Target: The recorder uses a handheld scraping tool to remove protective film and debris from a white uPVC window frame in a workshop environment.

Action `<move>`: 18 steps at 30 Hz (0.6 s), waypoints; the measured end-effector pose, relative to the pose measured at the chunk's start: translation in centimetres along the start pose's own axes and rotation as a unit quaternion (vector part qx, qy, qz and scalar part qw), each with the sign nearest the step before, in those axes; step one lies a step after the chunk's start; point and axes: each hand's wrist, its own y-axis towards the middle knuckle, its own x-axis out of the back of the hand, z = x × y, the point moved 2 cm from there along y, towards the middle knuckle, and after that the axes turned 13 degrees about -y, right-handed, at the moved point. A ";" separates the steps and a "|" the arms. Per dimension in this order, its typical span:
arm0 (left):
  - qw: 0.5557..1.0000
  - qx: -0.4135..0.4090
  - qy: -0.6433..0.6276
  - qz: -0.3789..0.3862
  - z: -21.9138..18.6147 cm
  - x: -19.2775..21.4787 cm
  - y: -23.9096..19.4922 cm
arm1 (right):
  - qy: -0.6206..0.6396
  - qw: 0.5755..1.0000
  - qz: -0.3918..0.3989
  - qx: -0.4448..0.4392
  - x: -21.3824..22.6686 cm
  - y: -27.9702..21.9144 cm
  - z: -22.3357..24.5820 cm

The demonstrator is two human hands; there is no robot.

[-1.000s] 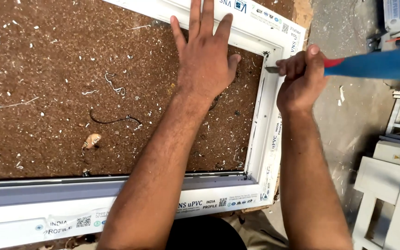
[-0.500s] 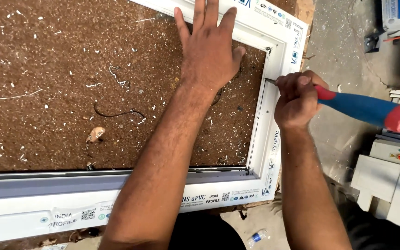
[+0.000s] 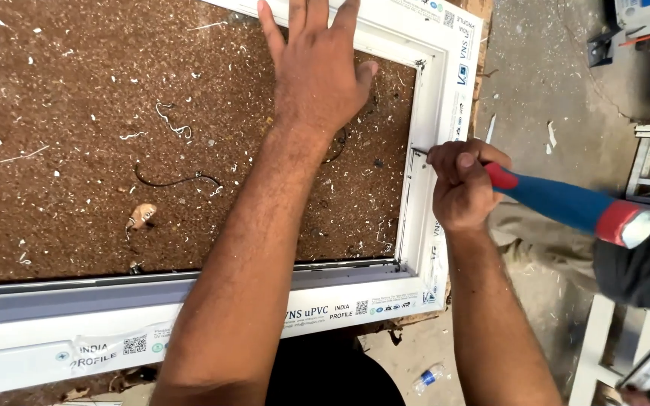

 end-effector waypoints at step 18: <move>0.997 -0.058 0.027 -0.030 0.9 -0.9 -0.2 | -0.009 0.998 0.057 0.024 0.2 -7.7 2.7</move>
